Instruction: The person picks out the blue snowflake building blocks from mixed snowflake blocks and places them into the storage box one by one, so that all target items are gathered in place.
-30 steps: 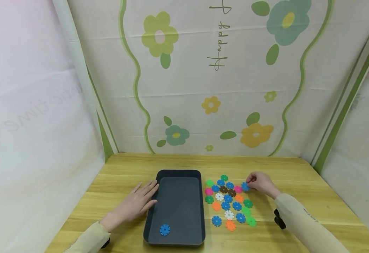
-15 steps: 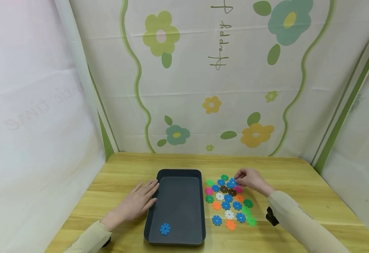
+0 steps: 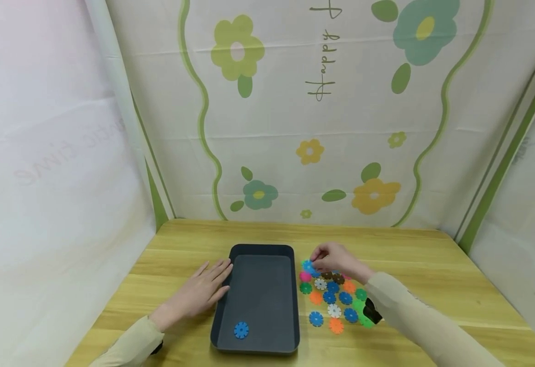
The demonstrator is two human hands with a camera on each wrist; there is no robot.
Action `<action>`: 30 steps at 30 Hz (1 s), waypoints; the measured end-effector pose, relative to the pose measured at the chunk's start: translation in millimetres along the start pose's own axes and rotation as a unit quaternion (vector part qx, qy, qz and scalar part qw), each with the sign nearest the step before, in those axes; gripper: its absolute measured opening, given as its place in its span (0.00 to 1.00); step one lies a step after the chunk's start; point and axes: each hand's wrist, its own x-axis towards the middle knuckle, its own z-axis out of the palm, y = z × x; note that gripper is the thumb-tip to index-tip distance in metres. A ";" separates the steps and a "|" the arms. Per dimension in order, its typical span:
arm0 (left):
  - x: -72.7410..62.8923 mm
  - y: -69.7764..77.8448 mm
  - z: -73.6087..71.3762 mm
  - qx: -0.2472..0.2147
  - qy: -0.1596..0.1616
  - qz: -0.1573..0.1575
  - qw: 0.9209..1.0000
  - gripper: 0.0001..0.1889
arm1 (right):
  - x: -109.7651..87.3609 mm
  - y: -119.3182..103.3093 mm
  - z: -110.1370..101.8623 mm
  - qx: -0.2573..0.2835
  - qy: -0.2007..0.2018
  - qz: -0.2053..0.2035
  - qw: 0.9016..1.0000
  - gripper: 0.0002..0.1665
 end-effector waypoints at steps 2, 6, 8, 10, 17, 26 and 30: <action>-0.1 -0.5 0.4 0.001 0.006 0.002 1.000 0.30 | 3.8 -6.1 6.9 0.000 -0.007 0.001 1.000 0.08; 0.4 -0.5 -0.8 0.003 0.008 0.004 1.000 0.30 | 10.1 -17.7 19.6 -0.013 -0.015 -0.011 1.000 0.07; 0.9 -0.5 -1.3 0.004 0.004 0.003 1.000 0.30 | 12.9 -23.3 25.4 -0.021 -0.019 -0.018 0.999 0.06; 1.0 -0.3 -1.6 0.004 0.003 0.003 1.000 0.30 | 15.8 -29.0 31.3 -0.017 -0.027 -0.023 0.999 0.06; 1.2 0.4 -1.5 0.002 0.008 0.005 1.000 0.30 | 27.7 -45.6 59.5 0.010 -0.066 -0.034 0.997 0.04; 1.1 -0.9 1.2 0.011 0.006 0.000 1.000 0.30 | 38.2 -60.9 97.1 -0.035 -0.117 -0.054 0.991 0.02; 1.5 -2.2 2.0 0.015 0.002 -0.004 1.000 0.31 | 39.3 -68.8 107.0 -0.043 -0.130 -0.043 0.990 0.01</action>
